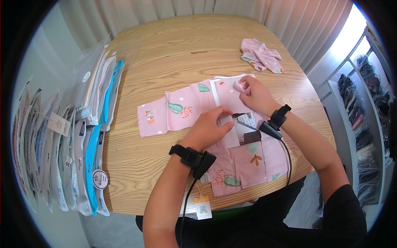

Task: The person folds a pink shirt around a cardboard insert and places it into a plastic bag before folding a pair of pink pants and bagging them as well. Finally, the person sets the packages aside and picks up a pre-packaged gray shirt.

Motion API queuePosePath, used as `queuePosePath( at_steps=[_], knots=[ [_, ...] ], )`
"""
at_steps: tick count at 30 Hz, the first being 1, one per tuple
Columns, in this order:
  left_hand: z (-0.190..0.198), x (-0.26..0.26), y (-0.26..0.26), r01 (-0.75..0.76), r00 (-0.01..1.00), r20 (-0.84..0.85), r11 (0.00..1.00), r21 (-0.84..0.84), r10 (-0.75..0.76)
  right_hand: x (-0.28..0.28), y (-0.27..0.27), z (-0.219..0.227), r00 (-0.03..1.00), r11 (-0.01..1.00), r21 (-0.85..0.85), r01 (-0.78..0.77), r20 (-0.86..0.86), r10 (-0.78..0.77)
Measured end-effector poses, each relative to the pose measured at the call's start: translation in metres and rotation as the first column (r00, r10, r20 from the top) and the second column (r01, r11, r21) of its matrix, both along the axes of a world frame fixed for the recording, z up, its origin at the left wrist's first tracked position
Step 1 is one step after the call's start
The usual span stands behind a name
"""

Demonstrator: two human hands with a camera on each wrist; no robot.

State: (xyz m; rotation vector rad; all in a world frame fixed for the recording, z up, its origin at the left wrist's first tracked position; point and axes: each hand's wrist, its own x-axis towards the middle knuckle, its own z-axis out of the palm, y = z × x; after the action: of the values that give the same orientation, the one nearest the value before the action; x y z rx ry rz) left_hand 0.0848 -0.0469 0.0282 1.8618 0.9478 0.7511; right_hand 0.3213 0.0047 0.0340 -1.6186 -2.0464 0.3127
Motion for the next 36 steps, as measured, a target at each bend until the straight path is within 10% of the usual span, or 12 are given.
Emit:
queuePosePath(
  at_steps=[11,18,22,27,30,35,36],
  knots=[
    [0.005,0.002,-0.006,-0.025,0.999,-0.023,1.0,0.008,0.025,0.067,-0.002,-0.027,0.867,0.981,-0.087,0.174,-0.459,-0.195],
    [0.001,-0.053,0.025,-0.451,0.892,0.105,0.881,0.141,0.44,0.134,0.007,-0.04,0.217,0.975,-0.167,-0.146,-0.967,-0.133],
    [0.001,-0.116,0.019,-0.661,0.511,-0.416,0.653,0.368,0.752,0.143,-0.002,-0.042,-0.002,0.939,-0.158,-0.306,-0.986,-0.167],
    [0.004,-0.135,0.016,-0.58,0.207,-0.599,0.59,0.561,0.774,0.142,0.003,-0.036,-0.015,0.916,-0.154,-0.371,-0.985,-0.172],
    [-0.008,-0.166,0.032,-0.68,0.492,-0.583,0.704,0.206,0.646,0.144,0.002,-0.038,0.004,0.892,-0.122,-0.436,-0.991,-0.133],
    [0.044,-0.142,0.042,-0.734,0.538,-0.723,0.663,-0.149,0.433,0.14,-0.007,-0.031,0.018,0.898,-0.167,-0.408,-0.984,-0.175],
    [0.047,-0.14,0.041,-0.69,0.702,-0.472,0.675,-0.263,0.533,0.14,-0.007,-0.032,0.006,0.9,-0.163,-0.404,-0.984,-0.176]
  ],
)
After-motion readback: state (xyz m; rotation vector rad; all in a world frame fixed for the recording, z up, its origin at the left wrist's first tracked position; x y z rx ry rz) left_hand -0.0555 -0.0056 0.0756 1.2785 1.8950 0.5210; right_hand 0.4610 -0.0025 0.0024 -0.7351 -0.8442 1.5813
